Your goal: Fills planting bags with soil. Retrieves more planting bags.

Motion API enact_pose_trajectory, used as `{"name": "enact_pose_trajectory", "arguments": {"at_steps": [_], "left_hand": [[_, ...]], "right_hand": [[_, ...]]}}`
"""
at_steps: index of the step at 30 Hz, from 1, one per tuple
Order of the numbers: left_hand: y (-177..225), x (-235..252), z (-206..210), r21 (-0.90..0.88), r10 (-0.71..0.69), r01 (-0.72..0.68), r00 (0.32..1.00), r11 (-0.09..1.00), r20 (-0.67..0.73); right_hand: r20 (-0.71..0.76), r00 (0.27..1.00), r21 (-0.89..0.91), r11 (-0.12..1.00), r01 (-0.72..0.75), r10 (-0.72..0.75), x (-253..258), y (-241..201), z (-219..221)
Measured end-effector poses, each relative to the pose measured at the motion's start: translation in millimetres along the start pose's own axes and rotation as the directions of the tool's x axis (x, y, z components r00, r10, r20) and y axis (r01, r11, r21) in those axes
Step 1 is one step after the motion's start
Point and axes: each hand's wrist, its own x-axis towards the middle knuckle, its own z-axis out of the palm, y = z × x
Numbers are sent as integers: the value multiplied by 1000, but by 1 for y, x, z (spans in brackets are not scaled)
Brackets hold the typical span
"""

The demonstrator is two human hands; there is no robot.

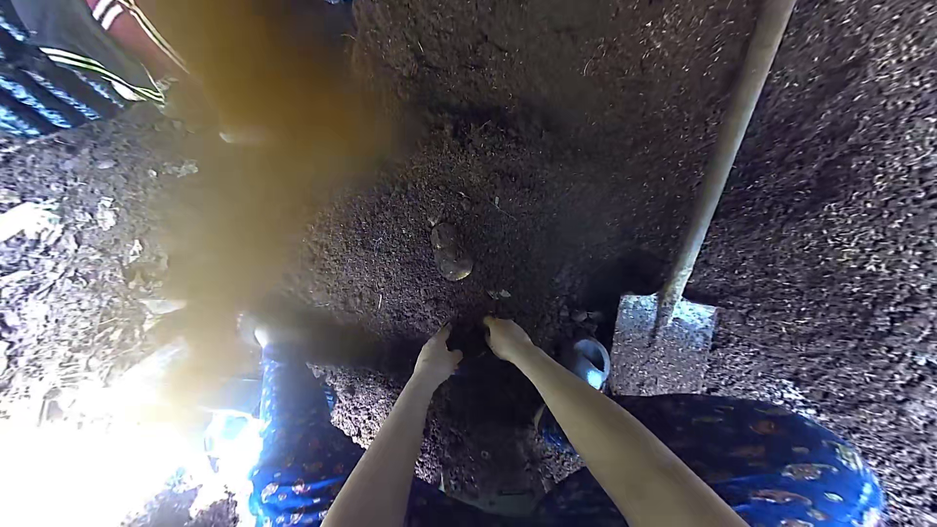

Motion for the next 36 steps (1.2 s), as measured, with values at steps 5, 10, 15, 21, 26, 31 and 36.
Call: {"name": "enact_pose_trajectory", "arguments": {"at_steps": [5, 10, 15, 21, 26, 31, 36], "left_hand": [[38, -54, -32, -30, 53, -56, 994, 998, -95], [9, -35, -10, 38, 94, -90, 988, 995, -125], [-5, -6, 1, 132, 59, -49, 996, 990, -68], [3, 4, 2, 237, 84, -70, 995, 969, -49], [5, 8, -5, 300, 46, -49, 999, 953, 18], [-8, 16, -9, 339, 59, -80, 996, 937, 71], [-1, 20, -16, 273, 47, -109, 973, 956, 224]], "right_hand": [[-194, 979, 42, 996, 78, -69, -43, -14, -34], [-165, 984, 44, 996, 82, -74, -13, 2, -3], [-4, 999, 667, 744, 37, -46, 32, 45, 24], [153, 959, 935, -349, -62, 239, 93, 60, 53], [151, 937, 730, -674, 109, 315, 141, 37, 43], [-178, 967, 589, -768, 252, 181, 200, 38, 26], [-347, 934, 512, -818, 262, 82, 251, 38, -51]]}}
